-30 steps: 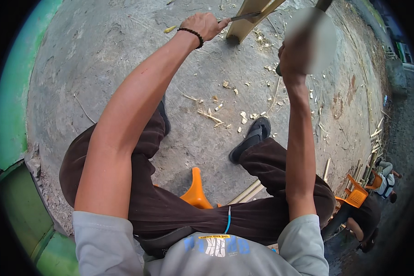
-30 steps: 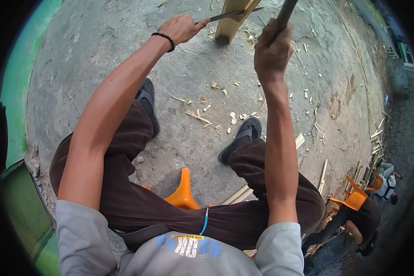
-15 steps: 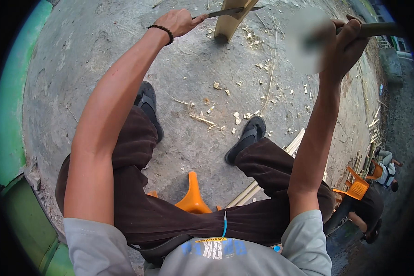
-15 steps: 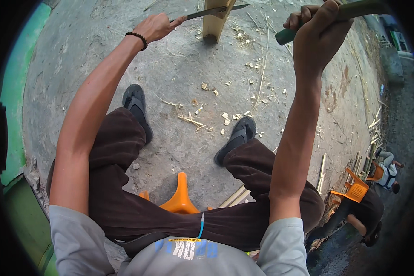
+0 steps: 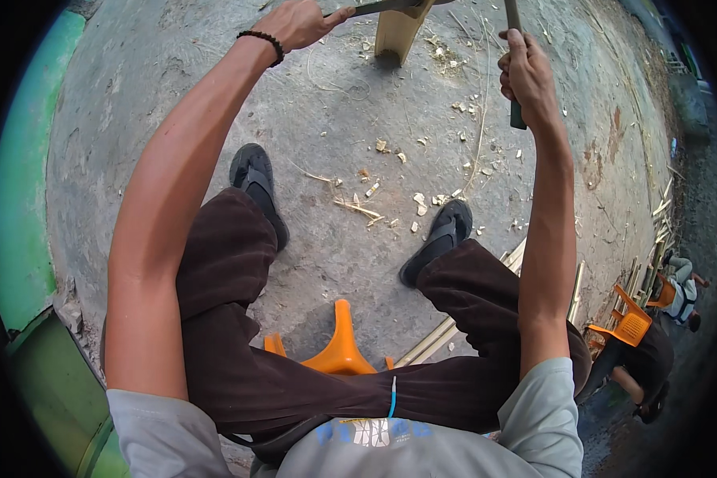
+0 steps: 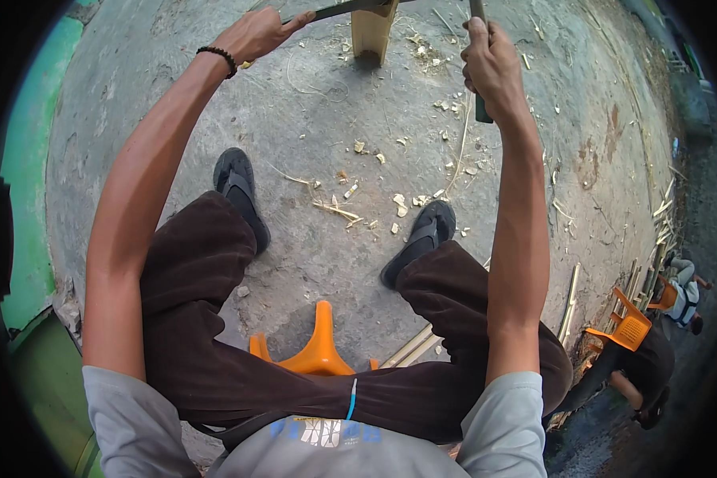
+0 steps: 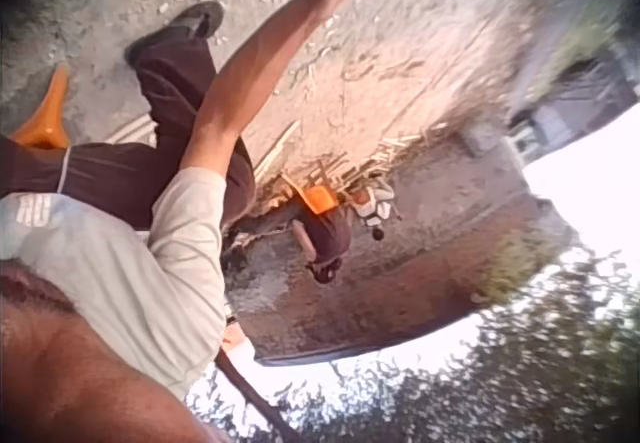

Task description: The person shapes a piece of bamboo by hand using a large blade and a hammer. The person holds the bamboo piece vertically and uses the blade and hammer to split or shave the end, then uses the blade to shave thin strips from a long piece of wood.

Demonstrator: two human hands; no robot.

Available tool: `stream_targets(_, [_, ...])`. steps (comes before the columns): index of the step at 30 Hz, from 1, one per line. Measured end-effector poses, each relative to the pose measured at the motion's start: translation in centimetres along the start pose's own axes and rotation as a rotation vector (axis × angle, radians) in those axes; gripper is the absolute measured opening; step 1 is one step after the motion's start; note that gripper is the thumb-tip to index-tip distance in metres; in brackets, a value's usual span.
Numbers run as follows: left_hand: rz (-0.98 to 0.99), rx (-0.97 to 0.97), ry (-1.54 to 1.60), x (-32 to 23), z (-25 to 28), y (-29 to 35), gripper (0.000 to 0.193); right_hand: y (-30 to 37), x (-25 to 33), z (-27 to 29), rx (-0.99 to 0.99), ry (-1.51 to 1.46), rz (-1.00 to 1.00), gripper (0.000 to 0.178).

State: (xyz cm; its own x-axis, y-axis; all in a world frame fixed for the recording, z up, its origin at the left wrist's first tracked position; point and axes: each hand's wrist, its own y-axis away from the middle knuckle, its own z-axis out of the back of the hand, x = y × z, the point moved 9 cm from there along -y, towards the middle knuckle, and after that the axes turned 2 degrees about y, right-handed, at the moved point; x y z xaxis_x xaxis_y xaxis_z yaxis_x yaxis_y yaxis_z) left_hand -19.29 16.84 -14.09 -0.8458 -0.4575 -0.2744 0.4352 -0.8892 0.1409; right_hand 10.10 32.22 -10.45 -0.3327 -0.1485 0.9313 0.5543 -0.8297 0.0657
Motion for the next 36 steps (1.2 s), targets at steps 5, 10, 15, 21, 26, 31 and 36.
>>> stream_targets(5, [0.043, 0.004, -0.019, 0.4, -0.7, 0.1, 0.080, -0.4, 7.3, 2.4, -0.262, -0.005, 0.445, 0.038])
stream_targets(10, [-0.174, -0.188, -0.105, -2.6, 0.4, 0.6, 0.087, -0.9, -4.4, -5.7, -0.030, 0.810, 0.010, 0.041])
stream_targets(15, [-0.187, -0.114, -0.130, -4.4, -0.5, 0.8, 0.092, -0.2, 0.1, -0.3, -0.140, 0.227, 0.060, 0.034])
stream_targets(21, [-0.059, 0.003, -0.059, -2.6, -0.3, -1.3, 0.082, 3.3, 6.4, 6.6, -0.418, -0.192, 0.400, 0.036])
stream_targets(26, [-0.158, -0.008, -0.114, -0.3, -1.9, -2.4, 0.085, 1.5, -3.7, -4.0, -0.177, 0.702, 0.205, 0.040])
stream_targets(31, [-0.167, -0.022, -0.155, 1.4, -1.8, -3.4, 0.083, -0.2, -0.8, -0.8, -0.079, 0.232, 0.130, 0.037])
stream_targets(36, [-0.018, 0.118, -0.114, 1.3, -1.0, -3.9, 0.090, 1.8, 2.2, 2.4, -0.273, -0.014, 0.432, 0.044])
